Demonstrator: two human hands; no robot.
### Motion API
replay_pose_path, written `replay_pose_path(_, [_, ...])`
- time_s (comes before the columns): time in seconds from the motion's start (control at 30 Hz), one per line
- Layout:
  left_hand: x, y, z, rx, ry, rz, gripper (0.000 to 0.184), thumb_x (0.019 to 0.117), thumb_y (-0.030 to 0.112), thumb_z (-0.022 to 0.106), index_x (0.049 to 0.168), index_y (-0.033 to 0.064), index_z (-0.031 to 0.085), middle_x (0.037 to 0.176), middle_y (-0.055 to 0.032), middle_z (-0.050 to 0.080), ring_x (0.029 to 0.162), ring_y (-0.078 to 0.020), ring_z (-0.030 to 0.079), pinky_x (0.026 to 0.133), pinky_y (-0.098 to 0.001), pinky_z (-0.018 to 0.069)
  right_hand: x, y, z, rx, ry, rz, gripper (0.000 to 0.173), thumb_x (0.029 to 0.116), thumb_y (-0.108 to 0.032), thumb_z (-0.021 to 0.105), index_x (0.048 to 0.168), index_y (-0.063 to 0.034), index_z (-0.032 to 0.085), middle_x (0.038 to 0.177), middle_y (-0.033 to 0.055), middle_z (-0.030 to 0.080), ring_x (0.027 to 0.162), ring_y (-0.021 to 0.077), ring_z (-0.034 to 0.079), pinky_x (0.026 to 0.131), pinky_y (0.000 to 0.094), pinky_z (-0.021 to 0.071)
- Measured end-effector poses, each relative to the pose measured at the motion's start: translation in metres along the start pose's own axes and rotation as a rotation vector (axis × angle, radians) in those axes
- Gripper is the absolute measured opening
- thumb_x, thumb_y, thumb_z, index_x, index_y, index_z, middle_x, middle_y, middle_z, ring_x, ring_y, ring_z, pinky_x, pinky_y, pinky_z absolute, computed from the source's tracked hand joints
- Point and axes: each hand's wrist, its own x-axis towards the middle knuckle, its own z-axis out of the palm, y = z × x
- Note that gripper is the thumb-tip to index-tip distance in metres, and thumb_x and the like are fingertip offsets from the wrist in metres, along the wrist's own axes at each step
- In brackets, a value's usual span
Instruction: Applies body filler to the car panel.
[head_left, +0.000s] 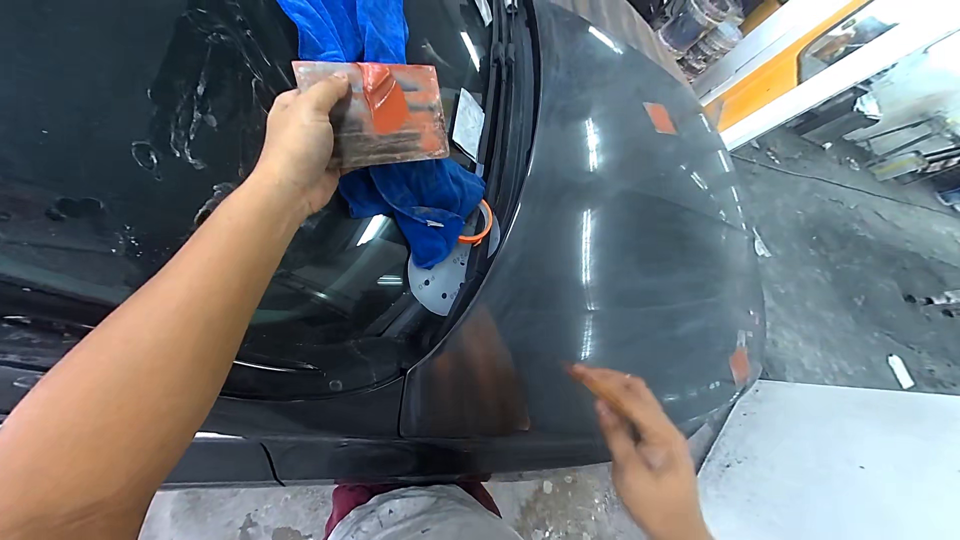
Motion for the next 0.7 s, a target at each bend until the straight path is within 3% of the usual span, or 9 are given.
replay_pose_path(0.07, [-0.001,-0.001,0.002,0.018,-0.002,-0.01,0.034,0.107,0.034,0.048,0.125,0.0079,0.059,0.108,-0.0093,0.072,0.099,-0.0236,0.073,0.086,-0.0454,0.0617,0.03,0.013,-0.003,0.006,0.027,-0.038,0.035,0.1031,-0.019,0.049,0.129,-0.0149,0.071,0.123,0.0039,0.068,0.115,0.0163,0.064,0.095,0.0329,0.0576])
replay_pose_path(0.13, [0.0,-0.001,0.002,0.029,-0.003,-0.009,0.034,0.1072,0.035,0.048,0.124,0.0078,0.06,0.107,-0.0093,0.073,0.097,-0.0235,0.073,0.085,-0.0453,0.0623,0.058,0.027,0.005,-0.066,-0.028,-0.151,0.037,0.1026,-0.018,0.048,0.132,-0.0204,0.071,0.123,0.0009,0.067,0.114,0.0147,0.063,0.094,0.0338,0.0561])
replay_pose_path(0.27, [-0.002,-0.002,0.004,0.029,-0.01,-0.008,0.033,0.1073,0.034,0.049,0.122,0.0075,0.061,0.105,-0.0091,0.073,0.096,-0.0236,0.073,0.084,-0.0448,0.0625,0.106,0.051,0.026,-0.316,-0.206,-0.536,0.047,0.0972,-0.007,0.047,0.134,-0.0281,0.069,0.135,0.0002,0.065,0.132,0.0212,0.056,0.11,0.0454,0.0486])
replay_pose_path(0.37, [0.0,-0.004,0.002,0.04,-0.001,-0.008,0.032,0.1073,0.034,0.049,0.121,0.0072,0.061,0.104,-0.0096,0.073,0.095,-0.0228,0.073,0.082,-0.044,0.0627,0.135,0.06,0.038,-0.364,-0.301,-0.693,0.049,0.0946,-0.004,0.051,0.132,-0.0293,0.07,0.137,0.002,0.064,0.136,0.0236,0.053,0.115,0.0481,0.0442])
replay_pose_path(0.57, [0.002,0.0,0.0,0.03,0.03,-0.006,0.032,0.1076,0.034,0.049,0.12,0.0073,0.062,0.103,-0.0091,0.073,0.095,-0.0224,0.073,0.083,-0.0436,0.0624,0.165,0.071,0.049,-0.312,-0.436,-0.812,0.049,0.0933,-0.003,0.055,0.133,-0.0283,0.07,0.137,0.006,0.062,0.137,0.025,0.052,0.116,0.048,0.0435])
replay_pose_path(0.7, [0.0,0.004,0.0,0.033,0.036,-0.005,0.031,0.108,0.034,0.048,0.119,0.0086,0.062,0.102,-0.0083,0.073,0.093,-0.0217,0.073,0.082,-0.0427,0.0625,0.157,0.083,0.032,-0.308,-0.514,-0.776,0.052,0.0943,-0.002,0.052,0.135,-0.0296,0.068,0.14,0.0039,0.061,0.14,0.0237,0.049,0.118,0.0467,0.0424])
